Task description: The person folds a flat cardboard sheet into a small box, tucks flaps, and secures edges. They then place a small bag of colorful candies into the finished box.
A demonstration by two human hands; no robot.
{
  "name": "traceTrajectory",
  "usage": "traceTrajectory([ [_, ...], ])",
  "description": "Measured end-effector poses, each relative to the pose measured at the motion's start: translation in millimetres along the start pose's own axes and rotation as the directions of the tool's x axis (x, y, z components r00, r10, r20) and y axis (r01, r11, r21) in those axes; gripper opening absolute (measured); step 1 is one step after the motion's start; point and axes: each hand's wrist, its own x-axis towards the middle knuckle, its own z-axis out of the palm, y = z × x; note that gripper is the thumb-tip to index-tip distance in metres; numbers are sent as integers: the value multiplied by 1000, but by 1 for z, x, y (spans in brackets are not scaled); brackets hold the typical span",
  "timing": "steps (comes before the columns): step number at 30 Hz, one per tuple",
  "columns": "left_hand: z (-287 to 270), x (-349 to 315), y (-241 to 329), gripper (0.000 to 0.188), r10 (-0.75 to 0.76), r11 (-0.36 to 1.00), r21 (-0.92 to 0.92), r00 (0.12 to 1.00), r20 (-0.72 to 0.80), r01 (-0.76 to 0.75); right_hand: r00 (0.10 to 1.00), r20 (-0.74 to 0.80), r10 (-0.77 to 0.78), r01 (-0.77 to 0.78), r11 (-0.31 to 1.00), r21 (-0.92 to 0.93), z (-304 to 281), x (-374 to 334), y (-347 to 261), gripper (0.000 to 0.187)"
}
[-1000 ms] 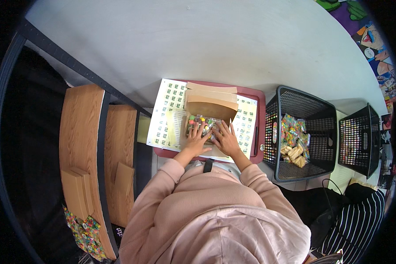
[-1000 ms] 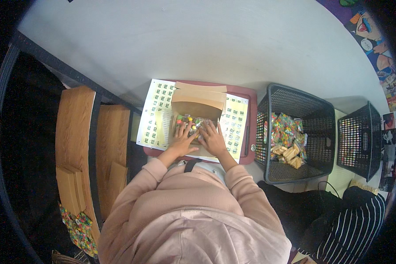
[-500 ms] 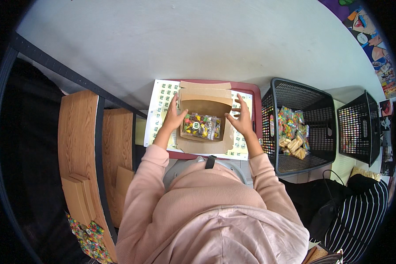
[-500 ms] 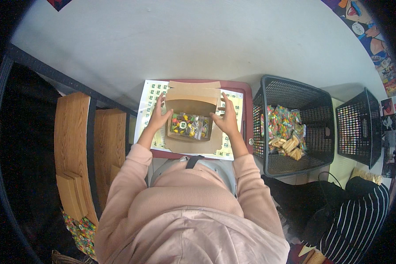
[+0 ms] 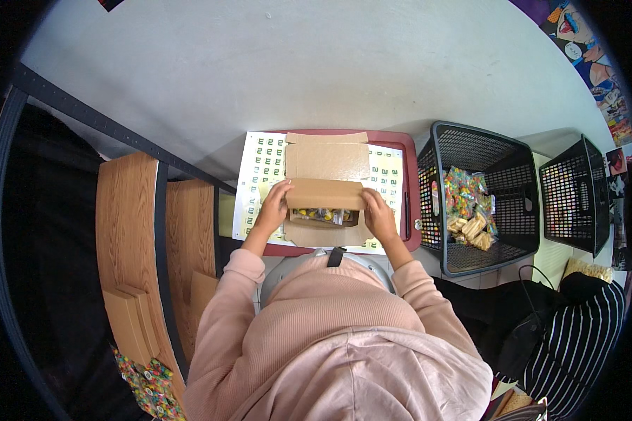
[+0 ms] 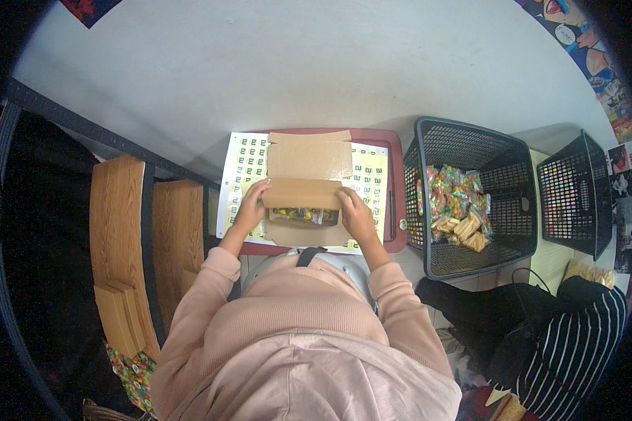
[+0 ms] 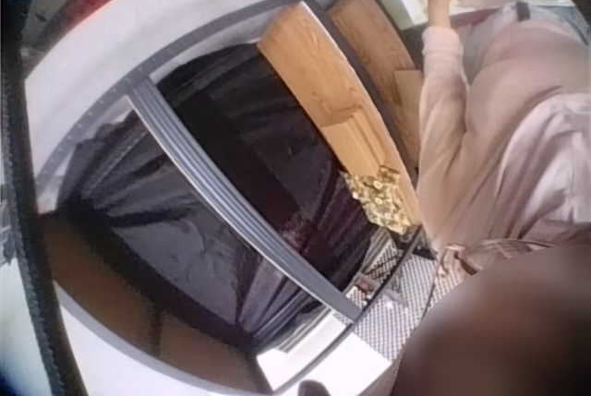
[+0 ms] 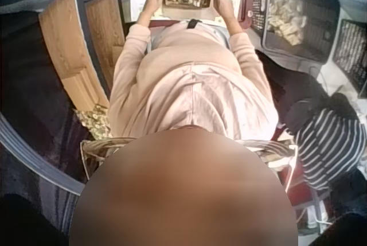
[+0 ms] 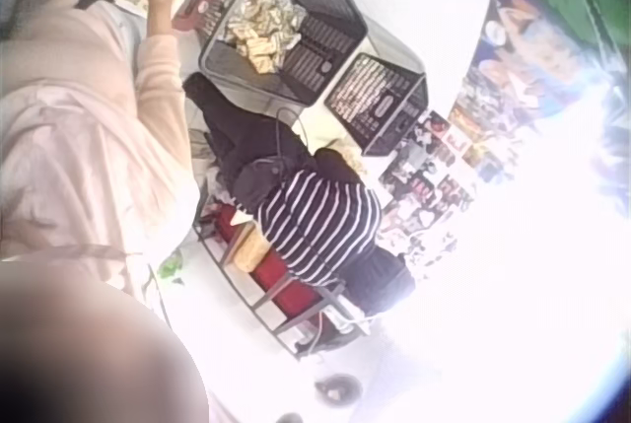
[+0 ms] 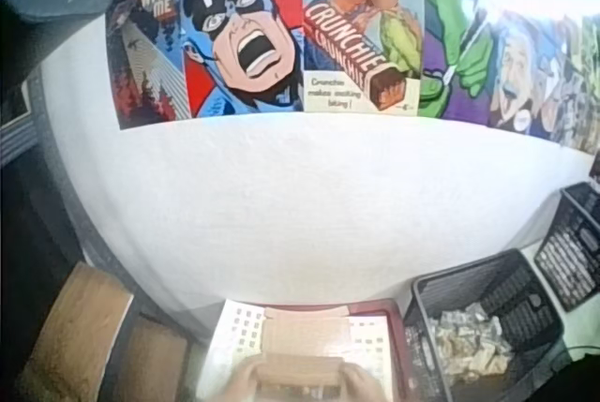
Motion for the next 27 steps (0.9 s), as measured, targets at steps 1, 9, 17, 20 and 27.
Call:
traceTrajectory([
  [1,4,-6,-3,52,17,999,46,1000,-11,-16,999,39,26,-26,1000,-2,5,-9,0,37],
  [9,24,-33,-15,47,-166,986,-4,985,41,166,939,150,309,-344,851,396,39,-50,14,36],
  [17,31,-25,0,57,-767,467,-448,602,224,762,444,495,747,-820,115,561,36,-32,7,46],
  [20,30,-26,-8,60,-771,368,-476,548,325,799,398,564,724,-875,116,469,37,-32,10,59],
  [27,33,-31,-30,64,-733,171,-645,534,422,745,350,583,734,-868,20,496,39,-30,11,55],
])
